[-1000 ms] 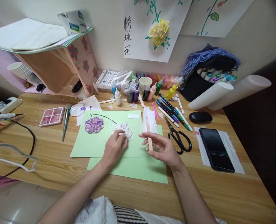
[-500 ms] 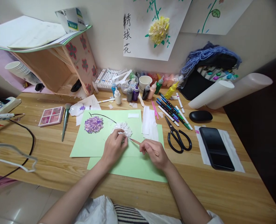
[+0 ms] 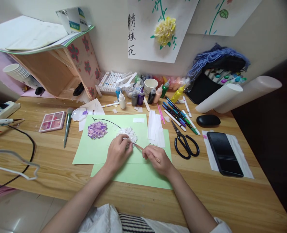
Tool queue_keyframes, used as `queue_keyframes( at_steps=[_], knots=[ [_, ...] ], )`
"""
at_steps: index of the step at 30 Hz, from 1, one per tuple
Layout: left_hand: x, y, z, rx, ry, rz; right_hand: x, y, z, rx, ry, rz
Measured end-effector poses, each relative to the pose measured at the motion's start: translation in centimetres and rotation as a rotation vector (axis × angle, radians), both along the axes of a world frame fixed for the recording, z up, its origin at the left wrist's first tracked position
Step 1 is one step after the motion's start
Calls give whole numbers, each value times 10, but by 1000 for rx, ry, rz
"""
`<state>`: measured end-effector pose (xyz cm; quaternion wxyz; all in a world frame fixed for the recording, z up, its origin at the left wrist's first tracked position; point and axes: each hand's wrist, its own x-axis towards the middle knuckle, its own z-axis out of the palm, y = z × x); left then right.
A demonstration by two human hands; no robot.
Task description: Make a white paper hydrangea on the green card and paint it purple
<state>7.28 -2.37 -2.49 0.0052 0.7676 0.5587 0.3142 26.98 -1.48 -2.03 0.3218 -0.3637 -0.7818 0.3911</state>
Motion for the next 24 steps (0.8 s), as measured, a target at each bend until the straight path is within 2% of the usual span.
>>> queue_keyframes(
  at_steps=[3,8,11,17,21,24],
  knots=[
    [-4,-5,3,31,-13,-51,-1,1,1,8,14,-3],
    [-6,-15,1,78,40,-364,-9,9,11,-14,-15,-23],
    [-4,-16,-2,71,87,-477,-21,17,22,-94,-71,-39],
    [-3,-15,-6,59,113,-481,-37,23,35,-268,-7,-171],
    [-3,-15,-6,52,126,-466,-31,16,34,-305,115,-293],
    [-3,-15,-7,53,130,-461,-25,12,30,-312,160,-319]
  ],
)
